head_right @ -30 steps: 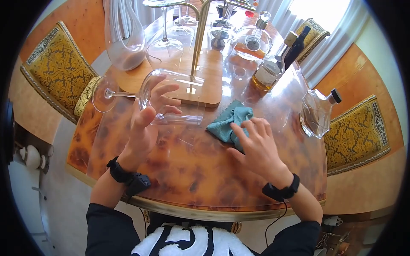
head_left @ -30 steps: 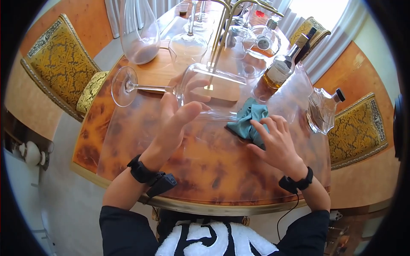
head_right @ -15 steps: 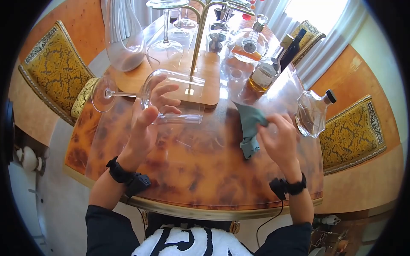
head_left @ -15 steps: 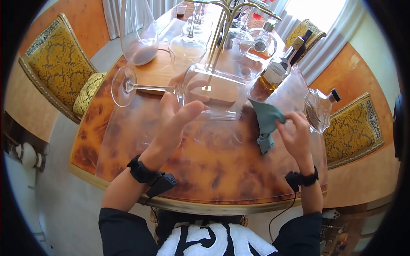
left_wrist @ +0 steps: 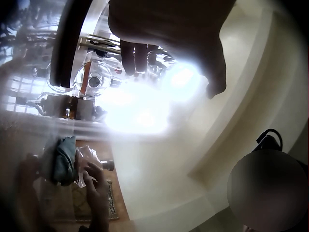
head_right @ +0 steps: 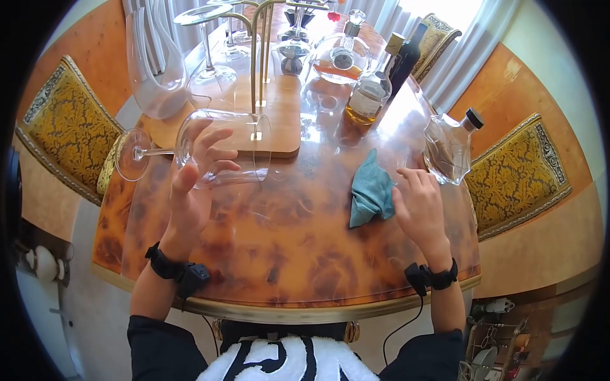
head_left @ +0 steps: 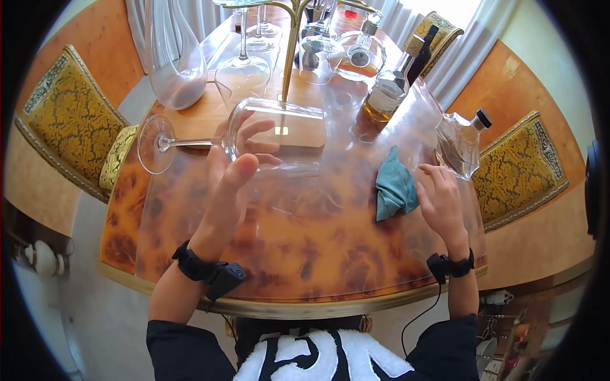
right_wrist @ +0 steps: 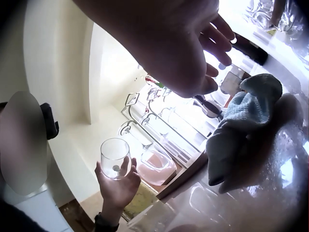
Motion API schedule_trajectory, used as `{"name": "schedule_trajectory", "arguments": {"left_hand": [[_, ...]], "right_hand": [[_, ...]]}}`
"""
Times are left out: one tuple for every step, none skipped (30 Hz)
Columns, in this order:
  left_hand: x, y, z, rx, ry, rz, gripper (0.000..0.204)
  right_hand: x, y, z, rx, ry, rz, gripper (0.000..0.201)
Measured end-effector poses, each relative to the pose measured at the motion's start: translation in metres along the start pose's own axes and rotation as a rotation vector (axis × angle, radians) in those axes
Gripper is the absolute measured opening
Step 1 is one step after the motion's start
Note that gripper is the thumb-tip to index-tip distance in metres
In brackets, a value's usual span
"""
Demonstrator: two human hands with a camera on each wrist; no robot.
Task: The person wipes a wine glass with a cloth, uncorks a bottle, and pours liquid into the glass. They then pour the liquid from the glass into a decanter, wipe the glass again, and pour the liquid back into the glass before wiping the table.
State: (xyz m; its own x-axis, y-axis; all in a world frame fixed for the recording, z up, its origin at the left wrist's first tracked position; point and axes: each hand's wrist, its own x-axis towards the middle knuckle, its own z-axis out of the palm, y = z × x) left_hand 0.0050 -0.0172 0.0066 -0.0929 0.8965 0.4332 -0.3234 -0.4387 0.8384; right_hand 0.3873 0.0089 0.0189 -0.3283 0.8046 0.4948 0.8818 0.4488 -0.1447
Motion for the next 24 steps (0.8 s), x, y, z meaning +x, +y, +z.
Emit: {"name": "schedule_trajectory", "arguments": {"left_hand": [[0.000,0.000,0.000,0.072,-0.006,-0.007,0.094],[0.000,0.000,0.000,0.070,-0.010,-0.004,0.094],[0.000,0.000,0.000,0.064,0.001,-0.005,0.095],[0.000,0.001,0.000,0.060,0.015,-0.005,0.095],[0.001,0.001,0.000,0.060,0.018,0.000,0.095],[0.002,0.002,-0.001,-0.005,0.008,0.008,0.096],[0.002,0.002,-0.001,-0.069,0.003,0.016,0.097],[0.001,0.004,0.000,-0.069,0.015,0.020,0.097],[0.001,0.005,0.002,-0.011,0.031,0.006,0.098],[0.001,0.006,0.004,0.045,0.045,-0.008,0.099],[0.001,0.006,0.005,0.042,0.050,-0.005,0.099],[0.002,0.005,0.004,0.037,0.042,-0.003,0.100],[0.002,0.005,0.003,0.033,0.038,-0.001,0.101],[0.002,0.006,0.004,0.032,0.054,0.000,0.101],[0.002,0.008,0.005,0.023,0.052,-0.004,0.102],[0.001,0.009,0.005,0.014,0.048,-0.011,0.103],[0.001,0.008,0.004,0.014,0.055,-0.016,0.103],[0.002,0.008,0.003,0.014,0.052,-0.015,0.103],[0.002,0.007,0.004,0.013,0.045,-0.015,0.104],[0.002,0.007,0.005,0.013,0.039,-0.019,0.104],[0.002,0.007,0.005,0.013,0.039,-0.011,0.104],[0.002,0.008,0.006,0.013,0.042,-0.001,0.105],[0.002,0.008,0.006,0.012,0.043,-0.002,0.105],[0.002,0.008,0.006,0.013,0.034,-0.002,0.105]], "right_hand": [[0.005,-0.004,0.000,-0.003,0.003,0.002,0.040],[0.010,-0.012,0.001,-0.087,-0.174,0.081,0.043],[0.013,-0.018,0.002,-0.171,-0.352,0.161,0.047],[0.013,-0.017,0.009,-0.173,-0.349,0.160,0.047],[0.013,-0.014,0.021,-0.232,-0.379,0.065,0.050],[0.017,-0.016,0.027,-0.291,-0.407,-0.035,0.052],[0.023,-0.018,0.026,-0.292,-0.406,-0.048,0.052],[0.030,-0.020,0.023,-0.208,-0.477,-0.057,0.050],[0.034,-0.023,0.021,-0.125,-0.549,-0.061,0.047],[0.033,-0.022,0.022,-0.128,-0.552,-0.067,0.047],[0.032,-0.018,0.023,-0.082,-0.509,-0.124,0.042],[0.033,-0.016,0.024,-0.034,-0.466,-0.183,0.038],[0.037,-0.020,0.015,-0.036,-0.469,-0.194,0.038],[0.042,-0.027,0.001,0.236,-0.588,-0.095,0.036],[0.045,-0.030,-0.008,0.509,-0.707,0.011,0.036],[0.042,-0.028,-0.009,0.791,-0.733,0.058,0.035],[0.043,-0.033,-0.011,0.792,-0.742,0.058,0.035],[0.044,-0.039,-0.015,0.969,-0.837,0.134,0.035],[0.045,-0.044,-0.017,1.146,-0.923,0.216,0.035],[0.046,-0.047,-0.016,1.096,-0.980,0.321,0.033],[0.043,-0.041,-0.008,1.098,-0.976,0.324,0.033],[0.039,-0.030,0.010,0.668,-0.778,0.064,0.031],[0.036,-0.023,0.023,0.241,-0.561,-0.179,0.030],[0.035,-0.025,0.026,0.188,-0.504,-0.198,0.028]]}}
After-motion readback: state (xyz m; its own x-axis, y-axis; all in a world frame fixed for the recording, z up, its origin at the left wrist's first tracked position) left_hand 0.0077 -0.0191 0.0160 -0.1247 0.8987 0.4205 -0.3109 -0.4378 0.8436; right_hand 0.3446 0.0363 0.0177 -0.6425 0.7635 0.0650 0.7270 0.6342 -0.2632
